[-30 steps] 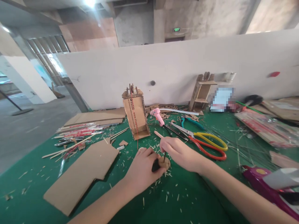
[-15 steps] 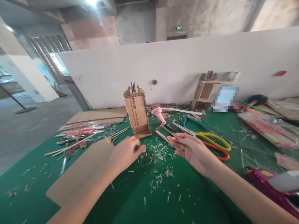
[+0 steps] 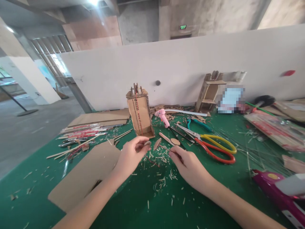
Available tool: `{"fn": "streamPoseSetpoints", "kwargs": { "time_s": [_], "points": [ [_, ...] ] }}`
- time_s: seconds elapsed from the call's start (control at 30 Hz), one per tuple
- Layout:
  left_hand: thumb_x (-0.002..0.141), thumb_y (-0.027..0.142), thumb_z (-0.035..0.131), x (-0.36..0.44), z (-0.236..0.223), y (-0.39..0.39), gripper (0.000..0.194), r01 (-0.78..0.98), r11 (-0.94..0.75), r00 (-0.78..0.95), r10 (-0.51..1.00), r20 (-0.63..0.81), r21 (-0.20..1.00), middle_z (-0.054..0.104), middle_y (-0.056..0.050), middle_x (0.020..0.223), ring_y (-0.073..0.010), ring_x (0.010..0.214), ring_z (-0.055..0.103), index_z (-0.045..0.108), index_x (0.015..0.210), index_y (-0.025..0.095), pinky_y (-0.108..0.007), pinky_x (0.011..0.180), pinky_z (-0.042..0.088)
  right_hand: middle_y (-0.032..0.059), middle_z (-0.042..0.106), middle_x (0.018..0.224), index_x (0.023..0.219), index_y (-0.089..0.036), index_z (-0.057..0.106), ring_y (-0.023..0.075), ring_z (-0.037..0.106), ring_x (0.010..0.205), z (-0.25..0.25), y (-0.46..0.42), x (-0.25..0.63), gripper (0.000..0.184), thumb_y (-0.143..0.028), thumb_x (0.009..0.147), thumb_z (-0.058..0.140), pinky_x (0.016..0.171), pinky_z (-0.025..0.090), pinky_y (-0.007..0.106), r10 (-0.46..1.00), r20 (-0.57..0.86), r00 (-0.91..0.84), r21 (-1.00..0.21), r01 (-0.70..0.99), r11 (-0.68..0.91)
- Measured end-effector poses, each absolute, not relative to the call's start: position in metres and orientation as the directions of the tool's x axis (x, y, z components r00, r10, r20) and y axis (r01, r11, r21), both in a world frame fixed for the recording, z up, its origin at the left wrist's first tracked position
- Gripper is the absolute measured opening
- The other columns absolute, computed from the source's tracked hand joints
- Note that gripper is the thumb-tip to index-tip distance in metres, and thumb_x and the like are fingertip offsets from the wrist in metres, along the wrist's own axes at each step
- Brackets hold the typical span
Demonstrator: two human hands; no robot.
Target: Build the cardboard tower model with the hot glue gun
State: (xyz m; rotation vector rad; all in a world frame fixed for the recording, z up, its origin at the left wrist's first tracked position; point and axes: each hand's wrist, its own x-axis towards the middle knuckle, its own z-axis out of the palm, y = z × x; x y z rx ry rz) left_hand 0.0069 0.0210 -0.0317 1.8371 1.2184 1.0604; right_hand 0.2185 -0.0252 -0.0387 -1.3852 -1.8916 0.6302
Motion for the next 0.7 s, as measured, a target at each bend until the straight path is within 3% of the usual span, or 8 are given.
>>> {"fn": "streamPoseSetpoints", "kwargs": {
  "time_s": [0.23, 0.5, 0.7],
  "points": [
    [0.083, 0.028, 0.060, 0.017, -0.025, 0.010, 0.024, 0.307, -0.308, 0.241, 0.940, 0.239, 0.901, 0.074, -0.008, 0.096, -0.0208, 0.087, 0.070, 0.067, 0.102, 0.016, -0.035, 0.080, 0.057, -0.0016, 0.058, 0.067, 0.090, -0.021, 0.057, 0.0148, 0.052, 0.061, -0.041, -0.026, 0.218, 0.019, -0.027, 0.096, 0.040, 0.062, 0.038, 0.028, 0.917, 0.302, -0.260, -0.594, 0.701, 0.395],
    [0.085, 0.018, 0.055, 0.018, -0.027, 0.000, 0.028, 0.552, -0.593, 0.289, 0.796, 0.532, 0.586, 0.071, -0.008, 0.104, -0.0188, 0.091, 0.067, 0.067, 0.110, 0.017, -0.034, 0.082, 0.057, 0.0001, 0.059, 0.072, 0.088, -0.022, 0.054, 0.0159, 0.054, 0.065, -0.045, -0.025, 0.222, 0.018, -0.027, 0.097, 0.039, 0.060, 0.040, 0.028, 0.908, 0.324, -0.265, -0.580, 0.703, 0.412],
    [0.088, 0.015, 0.050, 0.020, -0.026, -0.005, 0.030, 0.534, -0.642, 0.317, 0.755, 0.574, 0.550, 0.070, -0.009, 0.109, -0.0176, 0.099, 0.066, 0.065, 0.114, 0.015, -0.031, 0.088, 0.055, 0.0028, 0.063, 0.079, 0.093, -0.021, 0.053, 0.0171, 0.058, 0.068, -0.047, -0.022, 0.226, 0.018, -0.026, 0.097, 0.037, 0.061, 0.043, 0.029, 0.895, 0.353, -0.272, -0.567, 0.699, 0.436]
  ]
}}
